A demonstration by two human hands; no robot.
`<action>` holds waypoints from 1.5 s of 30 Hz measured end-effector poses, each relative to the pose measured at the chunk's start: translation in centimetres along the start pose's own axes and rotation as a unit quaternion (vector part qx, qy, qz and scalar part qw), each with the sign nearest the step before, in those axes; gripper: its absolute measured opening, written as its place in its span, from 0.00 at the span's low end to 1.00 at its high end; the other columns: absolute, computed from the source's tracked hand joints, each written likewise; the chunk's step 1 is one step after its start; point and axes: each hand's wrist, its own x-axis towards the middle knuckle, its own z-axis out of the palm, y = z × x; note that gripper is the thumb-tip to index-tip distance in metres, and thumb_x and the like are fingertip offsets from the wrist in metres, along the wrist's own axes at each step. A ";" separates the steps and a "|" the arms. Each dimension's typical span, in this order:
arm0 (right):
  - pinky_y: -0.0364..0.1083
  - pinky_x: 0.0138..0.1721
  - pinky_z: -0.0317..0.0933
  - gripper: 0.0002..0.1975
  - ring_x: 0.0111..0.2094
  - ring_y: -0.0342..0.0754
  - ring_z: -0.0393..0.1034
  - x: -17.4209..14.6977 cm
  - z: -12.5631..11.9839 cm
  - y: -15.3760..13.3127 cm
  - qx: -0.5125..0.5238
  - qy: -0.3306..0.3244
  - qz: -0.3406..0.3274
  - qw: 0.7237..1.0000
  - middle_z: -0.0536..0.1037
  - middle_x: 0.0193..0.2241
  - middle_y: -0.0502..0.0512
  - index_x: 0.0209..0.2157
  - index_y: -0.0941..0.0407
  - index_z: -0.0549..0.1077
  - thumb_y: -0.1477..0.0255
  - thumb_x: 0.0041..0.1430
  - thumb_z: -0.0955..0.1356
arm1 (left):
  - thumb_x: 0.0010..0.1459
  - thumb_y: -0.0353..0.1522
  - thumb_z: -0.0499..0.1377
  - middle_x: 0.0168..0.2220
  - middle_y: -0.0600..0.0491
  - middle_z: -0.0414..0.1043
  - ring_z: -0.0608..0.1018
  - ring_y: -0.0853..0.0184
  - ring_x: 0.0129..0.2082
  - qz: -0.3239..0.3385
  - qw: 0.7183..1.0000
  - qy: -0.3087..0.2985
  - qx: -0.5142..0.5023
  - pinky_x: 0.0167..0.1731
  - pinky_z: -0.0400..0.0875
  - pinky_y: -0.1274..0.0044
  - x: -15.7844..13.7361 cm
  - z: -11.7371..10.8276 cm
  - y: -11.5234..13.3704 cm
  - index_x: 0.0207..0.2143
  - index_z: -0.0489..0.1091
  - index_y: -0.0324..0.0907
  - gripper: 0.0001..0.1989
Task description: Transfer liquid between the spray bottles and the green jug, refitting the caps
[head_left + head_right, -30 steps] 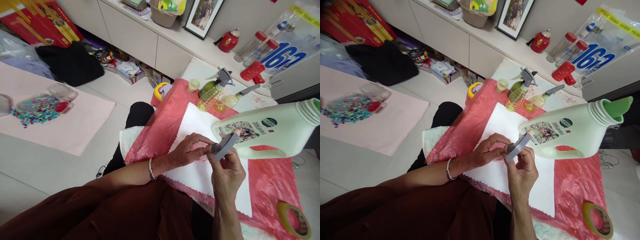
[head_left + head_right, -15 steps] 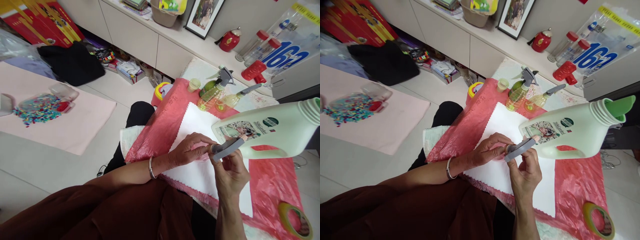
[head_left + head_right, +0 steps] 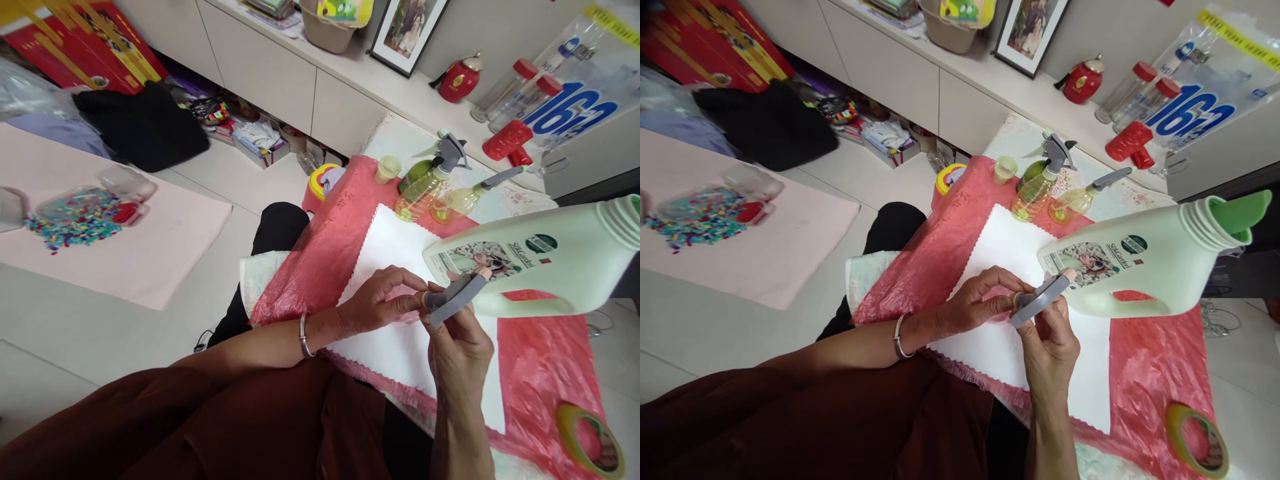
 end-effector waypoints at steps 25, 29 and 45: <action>0.47 0.51 0.66 0.11 0.47 0.47 0.71 -0.9 2.1 -1.4 -0.029 0.062 -0.054 0.996 0.75 0.41 0.57 0.41 0.58 0.77 0.70 0.58 0.76 | 0.64 0.42 0.62 0.49 0.45 0.79 0.79 0.59 0.54 0.164 0.978 0.019 0.127 0.56 0.72 0.64 -0.8 -0.1 -1.8 0.51 0.69 0.42 0.18; 0.50 0.54 0.65 0.11 0.46 0.47 0.72 -1.0 1.7 -1.1 0.029 0.054 -0.028 0.998 0.76 0.43 0.58 0.45 0.58 0.78 0.71 0.61 0.74 | 0.63 0.41 0.64 0.50 0.45 0.77 0.79 0.59 0.54 0.161 0.981 0.016 0.109 0.56 0.72 0.64 -0.8 -0.2 -1.9 0.52 0.69 0.42 0.18; 0.46 0.52 0.66 0.14 0.46 0.45 0.72 -0.4 1.9 -0.1 0.019 0.090 -0.008 0.996 0.76 0.44 0.56 0.42 0.58 0.78 0.70 0.54 0.78 | 0.64 0.40 0.63 0.51 0.45 0.76 0.77 0.59 0.54 0.170 0.975 0.021 0.141 0.56 0.72 0.66 -0.6 -0.2 -1.8 0.54 0.69 0.42 0.19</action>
